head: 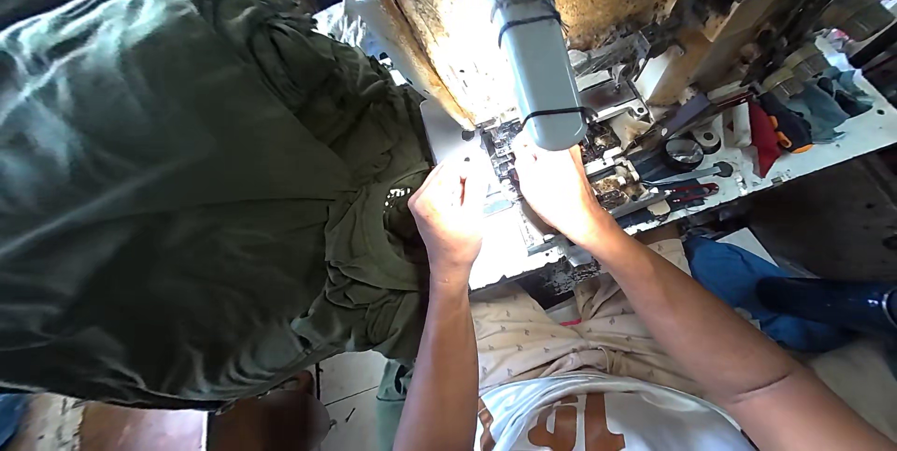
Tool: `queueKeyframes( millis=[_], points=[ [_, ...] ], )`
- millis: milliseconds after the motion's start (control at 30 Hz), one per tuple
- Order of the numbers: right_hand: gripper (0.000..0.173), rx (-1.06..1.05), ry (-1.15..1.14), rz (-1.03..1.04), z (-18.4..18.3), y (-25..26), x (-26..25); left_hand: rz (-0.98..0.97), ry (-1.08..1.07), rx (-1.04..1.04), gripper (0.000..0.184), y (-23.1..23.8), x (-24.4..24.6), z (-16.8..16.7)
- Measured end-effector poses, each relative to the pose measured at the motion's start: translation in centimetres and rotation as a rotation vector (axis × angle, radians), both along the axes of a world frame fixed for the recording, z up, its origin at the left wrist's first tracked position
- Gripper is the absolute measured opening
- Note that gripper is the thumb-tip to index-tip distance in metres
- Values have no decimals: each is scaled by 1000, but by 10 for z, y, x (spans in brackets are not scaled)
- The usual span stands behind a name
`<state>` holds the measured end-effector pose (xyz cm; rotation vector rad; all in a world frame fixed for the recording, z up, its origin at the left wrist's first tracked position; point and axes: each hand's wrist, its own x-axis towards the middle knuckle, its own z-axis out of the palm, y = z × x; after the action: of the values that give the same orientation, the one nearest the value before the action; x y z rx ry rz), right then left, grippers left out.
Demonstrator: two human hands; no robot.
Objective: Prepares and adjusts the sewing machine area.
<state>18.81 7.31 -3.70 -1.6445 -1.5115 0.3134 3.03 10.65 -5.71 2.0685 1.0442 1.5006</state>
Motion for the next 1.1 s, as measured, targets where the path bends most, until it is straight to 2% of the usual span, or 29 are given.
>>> queueKeyframes(
  millis=[167, 300, 467, 667, 833, 1100],
  points=[
    [7, 2, 91, -25, -5, 18, 0, -8, -7, 10, 15, 1, -1, -1],
    [12, 27, 257, 11, -9, 21, 3, -4, -9, 7, 13, 1, -1, -1],
    [8, 23, 372, 74, -16, 26, 8, -4, -9, 5, 13, 0, 0, -1],
    [7, 10, 307, 29, -16, 25, 6, -2, -7, 12, 13, 1, -1, -2],
    [13, -13, 237, 15, -6, 2, 5, -9, -13, 15, 13, 0, -1, -1],
    [11, -21, 170, -2, -2, 2, 3, 5, -3, 13, 13, 0, -2, -2]
  ],
)
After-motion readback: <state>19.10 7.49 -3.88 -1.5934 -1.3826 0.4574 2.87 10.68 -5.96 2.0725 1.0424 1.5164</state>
